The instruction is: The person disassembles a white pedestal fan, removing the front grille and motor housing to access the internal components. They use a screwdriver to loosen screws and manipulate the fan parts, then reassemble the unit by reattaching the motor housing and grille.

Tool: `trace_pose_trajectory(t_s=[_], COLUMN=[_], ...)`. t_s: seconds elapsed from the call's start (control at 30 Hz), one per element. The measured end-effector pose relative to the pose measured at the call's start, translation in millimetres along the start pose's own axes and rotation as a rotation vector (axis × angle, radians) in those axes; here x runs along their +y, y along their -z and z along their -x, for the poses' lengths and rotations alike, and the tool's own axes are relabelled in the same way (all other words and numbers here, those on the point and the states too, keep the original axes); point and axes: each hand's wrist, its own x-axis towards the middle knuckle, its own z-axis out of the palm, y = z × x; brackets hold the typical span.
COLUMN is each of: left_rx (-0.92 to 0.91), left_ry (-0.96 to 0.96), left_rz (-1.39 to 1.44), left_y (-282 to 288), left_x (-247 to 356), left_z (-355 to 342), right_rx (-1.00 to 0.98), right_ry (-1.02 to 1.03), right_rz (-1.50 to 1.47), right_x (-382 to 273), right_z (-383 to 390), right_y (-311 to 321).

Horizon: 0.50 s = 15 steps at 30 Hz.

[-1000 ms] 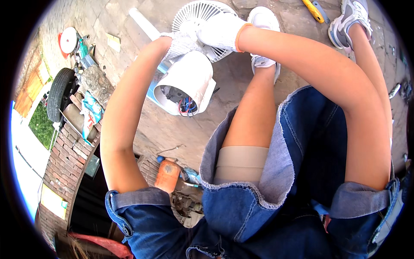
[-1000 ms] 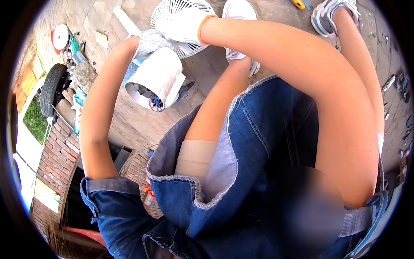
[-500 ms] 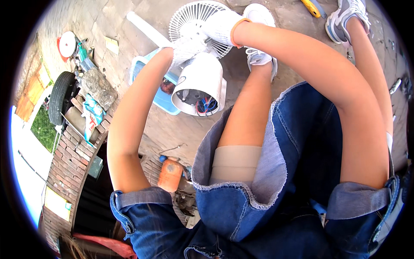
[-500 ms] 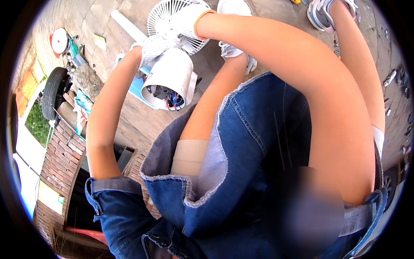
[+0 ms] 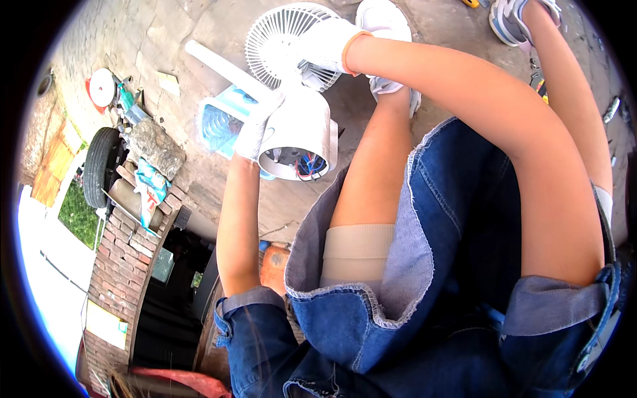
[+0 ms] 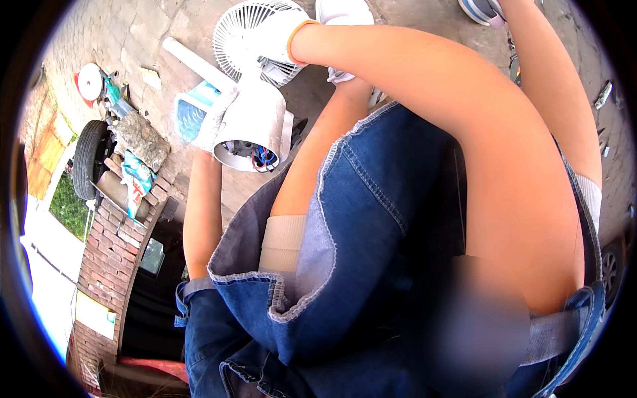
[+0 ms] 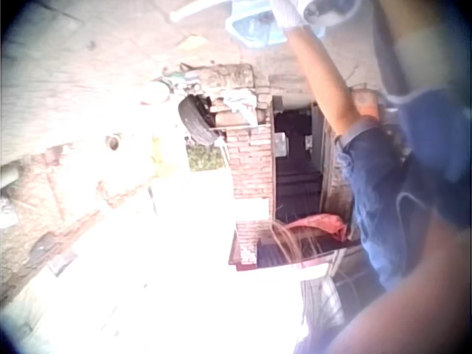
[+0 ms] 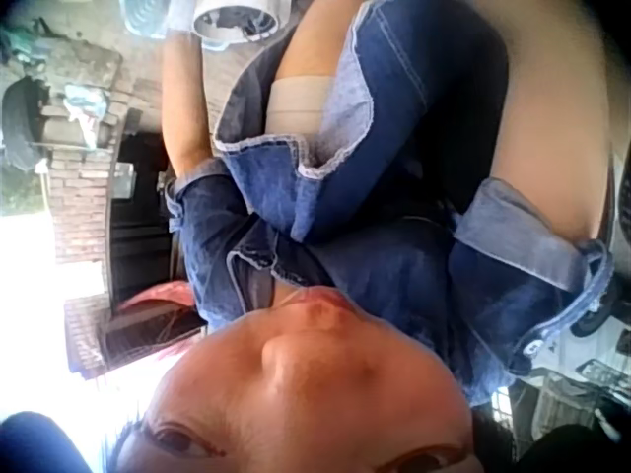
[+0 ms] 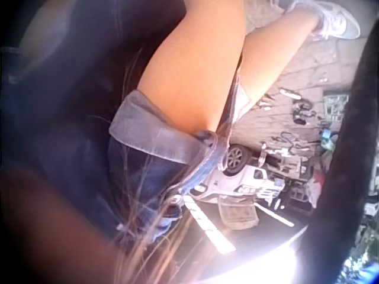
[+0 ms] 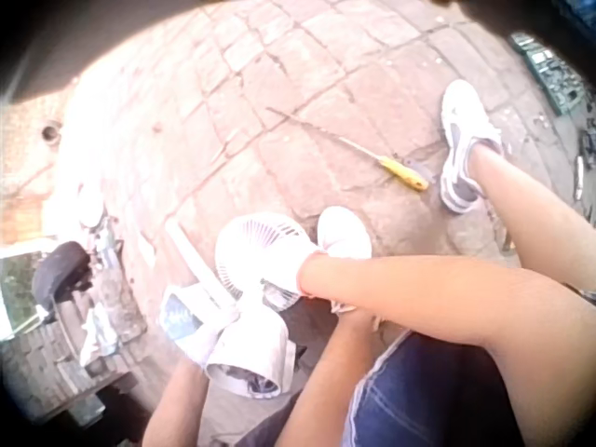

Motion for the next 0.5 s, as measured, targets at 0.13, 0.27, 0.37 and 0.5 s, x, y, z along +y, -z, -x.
trace_pose_trajectory(t_s=[0.13, 0.27, 0.37, 0.5], left_rx=[-0.095, -0.155, -0.103, -0.090], left_ry=[-0.042, -0.321, -0.400, -0.651], left_rz=[-0.068, -0.207, -0.088, -0.300], left_y=[14.9, 35.1, 10.2, 25.6], left_x=[-4.6, -23.1, -27.1, -46.8], left_z=[-2.9, -4.3, 29.3, 34.4], right_rx=[-0.129, -0.084, -0.075, -0.150], right_ry=[-0.250, -0.112, 0.054, 0.013], right_rz=[-0.432, -0.292, -0.018, 0.270], right_x=[-16.1, -17.7, -5.5, -18.7], right_z=[-12.9, -10.5, -9.6, -8.8], right_y=[-4.5, -1.0, 7.3, 15.2])
